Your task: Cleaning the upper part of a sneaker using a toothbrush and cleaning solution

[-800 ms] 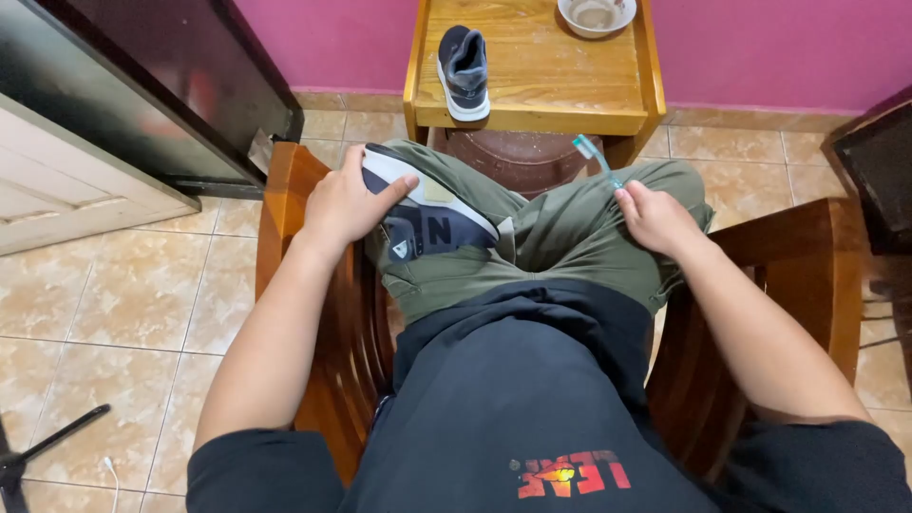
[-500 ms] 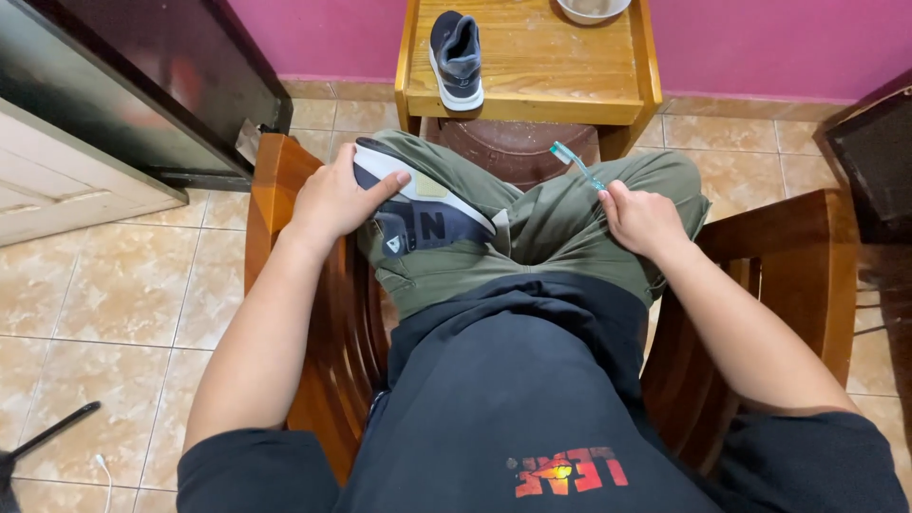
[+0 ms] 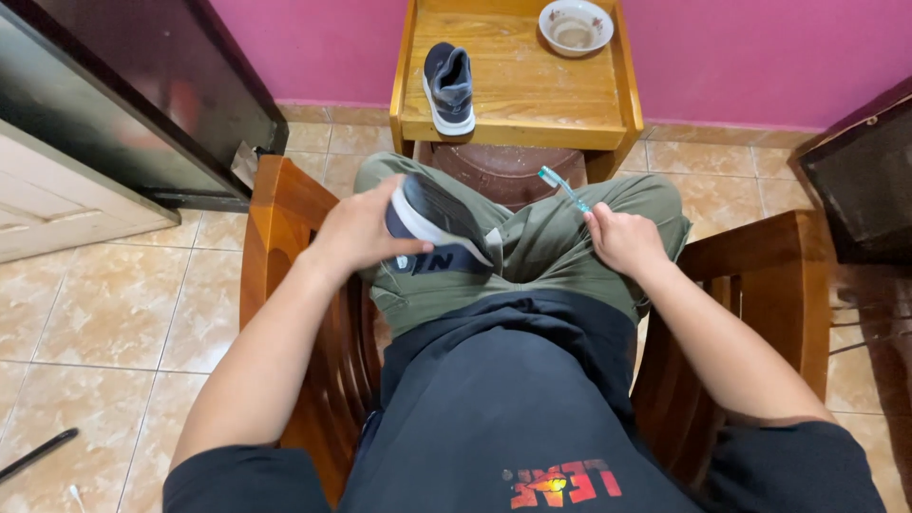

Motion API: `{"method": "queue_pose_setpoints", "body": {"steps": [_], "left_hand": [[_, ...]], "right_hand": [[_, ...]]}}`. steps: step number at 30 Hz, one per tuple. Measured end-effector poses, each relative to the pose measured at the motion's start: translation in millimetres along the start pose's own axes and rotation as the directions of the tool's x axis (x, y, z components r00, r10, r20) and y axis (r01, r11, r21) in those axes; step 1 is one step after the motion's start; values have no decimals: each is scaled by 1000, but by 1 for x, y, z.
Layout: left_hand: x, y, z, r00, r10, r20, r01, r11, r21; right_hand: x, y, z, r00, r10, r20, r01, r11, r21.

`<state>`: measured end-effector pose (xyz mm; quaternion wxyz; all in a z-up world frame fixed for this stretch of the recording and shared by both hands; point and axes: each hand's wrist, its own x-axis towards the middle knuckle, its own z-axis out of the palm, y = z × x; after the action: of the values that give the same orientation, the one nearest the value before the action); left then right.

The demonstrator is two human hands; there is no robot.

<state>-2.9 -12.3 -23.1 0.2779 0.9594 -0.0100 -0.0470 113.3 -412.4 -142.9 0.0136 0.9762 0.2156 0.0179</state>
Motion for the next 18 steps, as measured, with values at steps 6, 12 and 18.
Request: {"method": "queue_pose_setpoints", "body": {"steps": [6, 12, 18], "left_hand": [[1, 7, 43, 444, 871, -208, -679, 479, 556], [-7, 21, 31, 102, 956, -276, -591, 281, 756], [-16, 37, 23, -107, 932, -347, -562, 231, 794]], "right_hand": [[9, 7, -4, 982, 93, 166, -124, 975, 183], [30, 13, 25, 980, 57, 193, -182, 658, 731], [27, -7, 10, 997, -71, 34, -55, -319, 946]]}}
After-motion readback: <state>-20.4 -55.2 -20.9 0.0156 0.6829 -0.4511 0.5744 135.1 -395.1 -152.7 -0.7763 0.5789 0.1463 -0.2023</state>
